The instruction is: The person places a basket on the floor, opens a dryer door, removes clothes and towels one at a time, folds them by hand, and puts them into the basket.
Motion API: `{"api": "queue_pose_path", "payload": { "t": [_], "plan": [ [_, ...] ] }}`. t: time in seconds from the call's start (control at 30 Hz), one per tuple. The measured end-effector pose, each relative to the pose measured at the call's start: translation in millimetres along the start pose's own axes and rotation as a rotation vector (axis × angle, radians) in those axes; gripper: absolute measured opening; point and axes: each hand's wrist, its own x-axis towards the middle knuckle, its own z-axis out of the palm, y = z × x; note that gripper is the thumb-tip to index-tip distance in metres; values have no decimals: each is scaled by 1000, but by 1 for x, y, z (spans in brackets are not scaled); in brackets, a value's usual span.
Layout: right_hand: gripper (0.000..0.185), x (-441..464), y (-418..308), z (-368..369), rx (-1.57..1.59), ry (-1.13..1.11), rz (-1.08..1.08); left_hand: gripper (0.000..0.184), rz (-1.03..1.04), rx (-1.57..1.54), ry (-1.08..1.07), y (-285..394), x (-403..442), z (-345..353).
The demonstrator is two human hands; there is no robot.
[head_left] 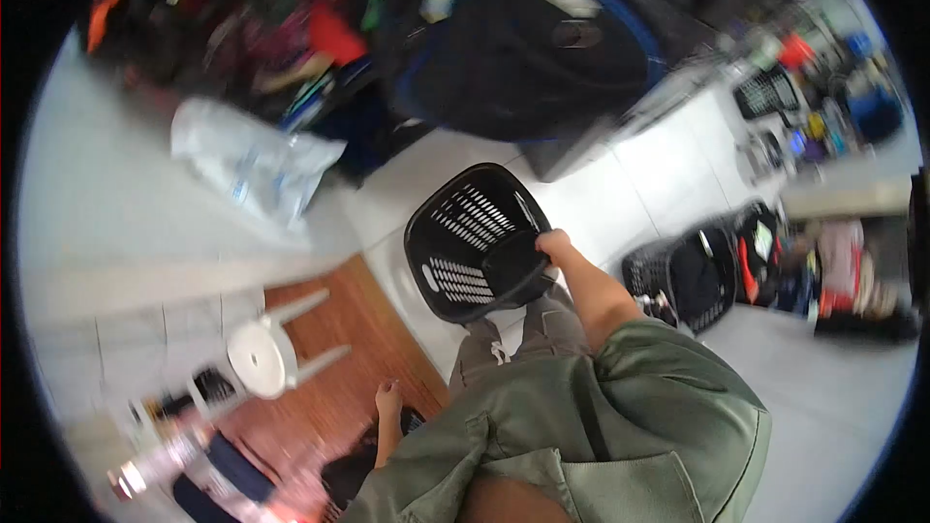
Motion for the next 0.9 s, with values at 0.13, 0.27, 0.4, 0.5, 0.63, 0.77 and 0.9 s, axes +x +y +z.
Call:
{"api": "queue_pose_path", "payload": {
  "t": [0.13,0.27,0.4,0.5,0.63,0.77,0.9],
  "plan": [
    [20,-160,16,-60,1206,398,645,31,323,314,-231,117,33,15],
    [27,-241,54,-71,1546,667,642,39,733,706,-476,221,52,110],
    [22,-283,113,-66,1601,891,693,38,849,735,-724,332,-15,231],
    [26,-307,135,-99,2005,1095,520,37,898,707,-819,386,-55,315],
    [30,-301,192,-125,2206,1262,484,40,948,780,-914,447,-124,399],
    [31,-288,243,-191,2470,1359,337,56,947,930,-987,496,-167,493],
    [31,-249,309,-232,2416,1412,330,76,923,719,-1238,560,-239,595]
  ]
}}
